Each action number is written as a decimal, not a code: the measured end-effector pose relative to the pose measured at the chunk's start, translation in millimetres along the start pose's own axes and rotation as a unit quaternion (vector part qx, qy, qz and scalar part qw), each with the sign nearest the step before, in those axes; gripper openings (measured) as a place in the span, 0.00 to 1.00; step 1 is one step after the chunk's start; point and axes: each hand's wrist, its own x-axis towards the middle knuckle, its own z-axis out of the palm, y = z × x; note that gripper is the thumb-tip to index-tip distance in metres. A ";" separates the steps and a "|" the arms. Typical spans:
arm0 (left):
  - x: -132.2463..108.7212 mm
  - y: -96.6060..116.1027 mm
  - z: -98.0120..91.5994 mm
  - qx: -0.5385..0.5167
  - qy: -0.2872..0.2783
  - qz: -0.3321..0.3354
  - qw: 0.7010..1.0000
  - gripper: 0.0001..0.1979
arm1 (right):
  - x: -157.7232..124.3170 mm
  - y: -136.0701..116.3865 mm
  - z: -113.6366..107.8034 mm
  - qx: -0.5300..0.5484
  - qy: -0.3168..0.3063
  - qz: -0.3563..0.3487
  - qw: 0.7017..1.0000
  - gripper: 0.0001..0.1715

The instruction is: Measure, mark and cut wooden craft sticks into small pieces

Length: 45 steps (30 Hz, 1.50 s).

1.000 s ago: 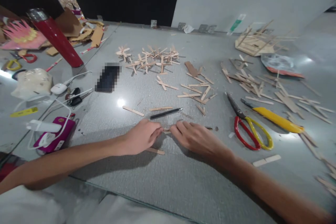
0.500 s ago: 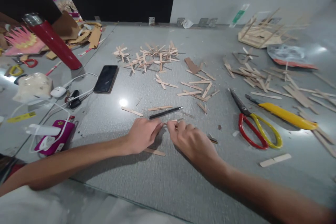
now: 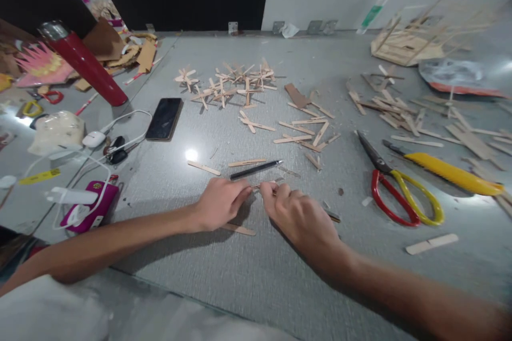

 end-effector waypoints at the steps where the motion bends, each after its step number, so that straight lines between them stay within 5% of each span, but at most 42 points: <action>1: 0.1 0.0 -0.7 -0.003 -0.001 0.002 1.000 0.19 | -0.1 -0.1 -0.2 0.002 0.002 0.000 1.000 0.17; 6: -0.7 -1.7 0.4 0.015 0.019 0.024 0.999 0.20 | -1.2 -0.2 -0.2 0.014 -0.009 0.001 1.000 0.17; 10: -7.2 -2.1 7.0 0.067 0.092 0.065 0.991 0.21 | -1.7 2.2 2.2 0.042 -0.028 -0.006 0.999 0.15; 13: -14.6 -0.9 8.4 0.103 0.146 0.087 0.980 0.21 | -1.8 7.7 5.1 0.149 0.013 0.007 0.989 0.13; 16: -20.8 1.7 2.5 0.163 0.218 0.151 0.950 0.16 | -1.6 16.3 4.4 0.329 0.054 0.028 0.942 0.14; 20: -24.1 6.9 -8.6 0.270 0.303 0.236 0.883 0.06 | -0.9 25.1 -2.0 0.544 0.000 0.026 0.839 0.20; 23: -24.4 9.0 -11.1 0.270 0.310 0.245 0.878 0.08 | -1.1 24.9 -3.6 0.574 0.013 0.029 0.818 0.21; 28: -26.4 8.5 -3.9 0.249 0.308 0.230 0.889 0.09 | -2.7 20.3 3.1 0.529 0.060 0.007 0.846 0.21; 31: -28.2 9.9 -0.7 0.134 0.268 0.179 0.937 0.13 | -3.7 20.0 3.4 0.372 0.113 -0.038 0.921 0.18; 34: -26.5 13.0 -5.9 -0.068 0.146 0.050 0.986 0.19 | -4.0 20.6 -1.9 0.143 0.118 -0.048 0.982 0.15; 40: -11.4 13.1 -26.7 -0.278 -0.034 -0.085 0.956 0.23 | 2.2 20.5 -6.4 0.016 0.039 -0.083 0.996 0.15; 45: -8.6 11.2 -20.8 -0.258 -0.053 -0.094 0.960 0.20 | 5.1 8.6 -8.7 0.011 -0.014 -0.073 0.997 0.16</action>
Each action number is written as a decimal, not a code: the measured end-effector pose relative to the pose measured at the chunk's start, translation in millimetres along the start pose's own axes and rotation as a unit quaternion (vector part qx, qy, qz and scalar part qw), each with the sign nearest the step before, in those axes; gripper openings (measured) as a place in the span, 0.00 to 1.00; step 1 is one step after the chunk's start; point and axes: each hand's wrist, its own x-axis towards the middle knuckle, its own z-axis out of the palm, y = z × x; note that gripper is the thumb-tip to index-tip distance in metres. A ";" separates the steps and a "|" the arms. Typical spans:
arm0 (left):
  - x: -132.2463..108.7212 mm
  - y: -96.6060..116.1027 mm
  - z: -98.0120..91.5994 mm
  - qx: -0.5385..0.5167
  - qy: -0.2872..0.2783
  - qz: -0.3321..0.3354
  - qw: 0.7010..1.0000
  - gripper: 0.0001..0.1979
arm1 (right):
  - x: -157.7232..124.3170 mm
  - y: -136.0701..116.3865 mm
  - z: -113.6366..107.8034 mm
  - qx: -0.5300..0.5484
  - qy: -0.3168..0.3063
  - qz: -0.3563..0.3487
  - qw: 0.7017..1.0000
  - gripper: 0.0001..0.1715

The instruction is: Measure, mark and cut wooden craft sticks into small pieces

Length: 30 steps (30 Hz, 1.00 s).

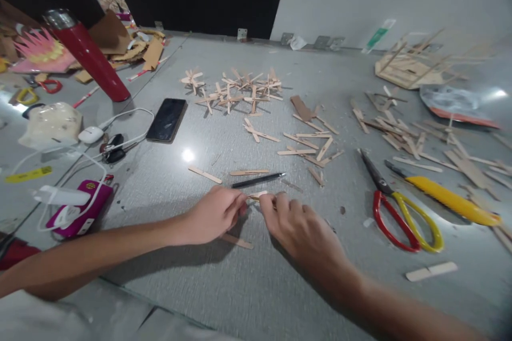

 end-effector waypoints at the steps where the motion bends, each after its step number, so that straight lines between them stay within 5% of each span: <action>1: -0.4 -1.5 3.3 0.021 0.006 0.004 1.000 0.20 | 0.3 -4.2 -1.9 0.004 -0.016 0.014 1.000 0.17; 7: -6.8 -7.1 22.5 0.148 0.073 -0.004 0.986 0.17 | 0.6 -19.2 -7.2 0.069 -0.096 0.101 0.988 0.23; 10: -10.3 -9.8 24.6 0.187 0.113 0.006 0.976 0.16 | 0.1 -10.7 -1.2 0.226 -0.087 0.109 0.964 0.19; 12: -11.6 -13.9 23.2 0.205 0.145 0.035 0.967 0.16 | 0.2 -0.4 2.4 0.368 -0.081 0.116 0.919 0.13; 17: -8.8 -26.8 12.0 0.240 0.219 0.098 0.940 0.17 | 5.2 31.0 2.5 0.657 -0.119 0.107 0.737 0.13; 22: -4.7 -31.6 3.5 0.251 0.264 0.136 0.921 0.19 | 7.5 52.4 4.1 0.838 -0.258 0.133 0.463 0.28; 24: -4.1 -32.9 3.8 0.255 0.278 0.150 0.914 0.20 | 6.9 56.1 5.9 0.869 -0.266 0.138 0.394 0.33; 27: -3.5 -34.9 5.4 0.258 0.293 0.158 0.907 0.21 | 6.7 57.7 6.5 0.876 -0.263 0.119 0.386 0.32; 29: -3.3 -35.4 6.0 0.259 0.297 0.154 0.906 0.21 | 6.3 55.5 5.9 0.850 -0.254 0.107 0.449 0.27; 30: -3.3 -35.1 6.1 0.259 0.297 0.149 0.907 0.21 | 5.4 53.3 6.0 0.819 -0.228 0.111 0.514 0.23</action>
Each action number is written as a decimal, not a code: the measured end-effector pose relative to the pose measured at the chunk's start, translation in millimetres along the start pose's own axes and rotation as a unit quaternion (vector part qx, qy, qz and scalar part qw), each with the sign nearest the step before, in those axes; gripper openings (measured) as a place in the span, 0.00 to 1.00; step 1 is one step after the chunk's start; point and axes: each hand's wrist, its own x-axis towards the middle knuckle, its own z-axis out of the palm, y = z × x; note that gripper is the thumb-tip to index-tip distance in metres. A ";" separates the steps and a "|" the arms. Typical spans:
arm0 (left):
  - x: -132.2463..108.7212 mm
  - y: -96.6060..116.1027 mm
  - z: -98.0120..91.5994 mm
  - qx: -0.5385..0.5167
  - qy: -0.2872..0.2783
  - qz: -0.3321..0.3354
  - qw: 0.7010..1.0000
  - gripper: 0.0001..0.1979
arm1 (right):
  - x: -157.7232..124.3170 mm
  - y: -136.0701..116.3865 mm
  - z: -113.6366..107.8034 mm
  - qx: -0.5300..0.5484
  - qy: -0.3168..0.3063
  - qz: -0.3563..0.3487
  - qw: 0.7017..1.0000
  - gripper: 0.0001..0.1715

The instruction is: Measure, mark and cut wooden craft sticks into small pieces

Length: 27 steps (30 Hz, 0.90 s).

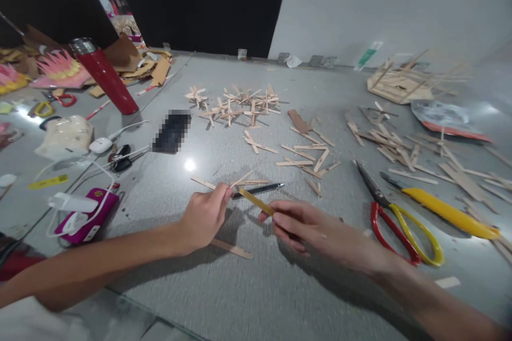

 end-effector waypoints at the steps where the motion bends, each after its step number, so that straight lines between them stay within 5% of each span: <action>1: 0.1 0.5 -0.3 0.001 -0.004 -0.006 1.000 0.20 | -0.3 2.1 2.4 -0.085 0.050 -0.030 0.995 0.19; 3: 0.4 2.2 -1.7 0.003 -0.013 -0.017 1.000 0.19 | -1.2 8.8 7.9 -0.288 0.150 -0.108 0.940 0.13; 8: 1.3 6.7 -4.7 -0.015 -0.085 -0.096 0.992 0.16 | -3.3 26.3 17.5 -0.693 0.221 -0.190 0.660 0.27; 11: 2.5 8.1 -4.2 -0.031 -0.111 -0.122 0.986 0.16 | -3.2 28.0 18.9 -0.763 0.220 -0.190 0.577 0.21; 15: 5.2 9.5 -3.6 -0.055 -0.127 -0.127 0.982 0.17 | -2.7 23.7 19.3 -0.771 0.239 -0.193 0.558 0.14; 21: 9.1 9.2 -6.7 -0.077 -0.128 -0.133 0.980 0.18 | -3.6 18.1 22.4 -0.775 0.221 -0.191 0.560 0.24; 27: 12.7 6.9 -8.6 -0.072 -0.127 -0.137 0.980 0.20 | -5.4 19.4 20.0 -0.783 0.224 -0.188 0.550 0.20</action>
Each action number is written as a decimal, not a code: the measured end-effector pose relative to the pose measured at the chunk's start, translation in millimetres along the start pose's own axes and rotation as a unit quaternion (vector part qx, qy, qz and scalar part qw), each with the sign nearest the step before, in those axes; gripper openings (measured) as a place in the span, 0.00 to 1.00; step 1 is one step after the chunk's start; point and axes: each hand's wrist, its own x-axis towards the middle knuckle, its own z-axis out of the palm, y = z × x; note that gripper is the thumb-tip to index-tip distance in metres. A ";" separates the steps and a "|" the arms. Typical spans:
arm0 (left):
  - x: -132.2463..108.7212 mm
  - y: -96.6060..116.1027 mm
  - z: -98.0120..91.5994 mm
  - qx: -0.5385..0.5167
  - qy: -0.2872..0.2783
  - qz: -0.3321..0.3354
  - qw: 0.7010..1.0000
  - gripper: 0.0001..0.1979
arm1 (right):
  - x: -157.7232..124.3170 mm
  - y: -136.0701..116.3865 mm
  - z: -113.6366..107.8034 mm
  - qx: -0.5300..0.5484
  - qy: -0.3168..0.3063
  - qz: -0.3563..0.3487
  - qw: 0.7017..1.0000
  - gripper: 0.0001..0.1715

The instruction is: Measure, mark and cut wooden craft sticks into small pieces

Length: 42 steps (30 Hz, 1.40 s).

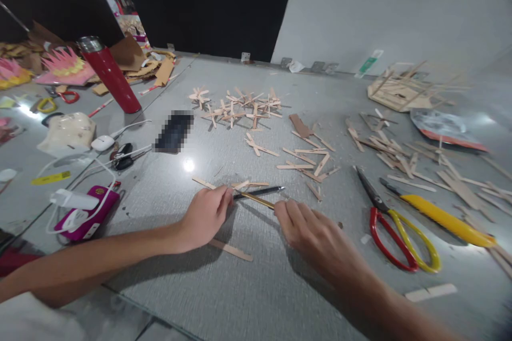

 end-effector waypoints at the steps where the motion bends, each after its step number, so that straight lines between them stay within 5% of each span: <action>1: 0.3 -0.3 -0.2 0.002 0.000 0.001 1.000 0.20 | -0.4 0.3 0.5 0.000 -0.005 0.002 1.000 0.21; 4: -0.5 -1.6 0.7 0.010 0.001 0.009 1.000 0.20 | -0.1 0.5 1.8 0.053 -0.042 0.033 0.997 0.19; 7: -3.9 -4.2 5.1 0.022 -0.004 0.031 0.999 0.17 | 3.9 0.5 0.0 0.269 -0.102 0.096 0.953 0.12; 9: -6.8 -6.3 9.3 0.029 -0.010 0.055 0.998 0.16 | 7.5 0.3 -2.5 0.465 -0.146 0.138 0.862 0.17; 14: -11.4 -10.3 15.7 0.031 -0.020 0.104 0.994 0.17 | 12.7 -3.0 0.4 0.798 -0.244 0.206 0.511 0.24; 18: -10.4 -11.4 14.5 0.020 -0.044 0.124 0.991 0.18 | 14.5 0.6 11.2 0.866 -0.256 0.186 0.388 0.30; 21: -8.3 -11.2 11.9 0.008 -0.075 0.137 0.988 0.17 | 16.2 10.4 18.1 0.890 -0.265 0.169 0.331 0.29; 28: -7.4 -6.5 8.7 -0.009 -0.108 0.135 0.985 0.15 | 21.0 19.9 21.5 0.882 -0.305 0.165 0.318 0.28; 37: -7.6 -6.7 15.8 -0.001 -0.066 0.105 0.992 0.16 | 23.7 -52.2 12.8 0.857 -0.118 0.333 0.375 0.32; 42: -6.2 -7.7 12.1 -0.001 -0.070 0.137 0.988 0.17 | 22.8 -7.5 14.6 0.842 -0.176 0.261 0.439 0.30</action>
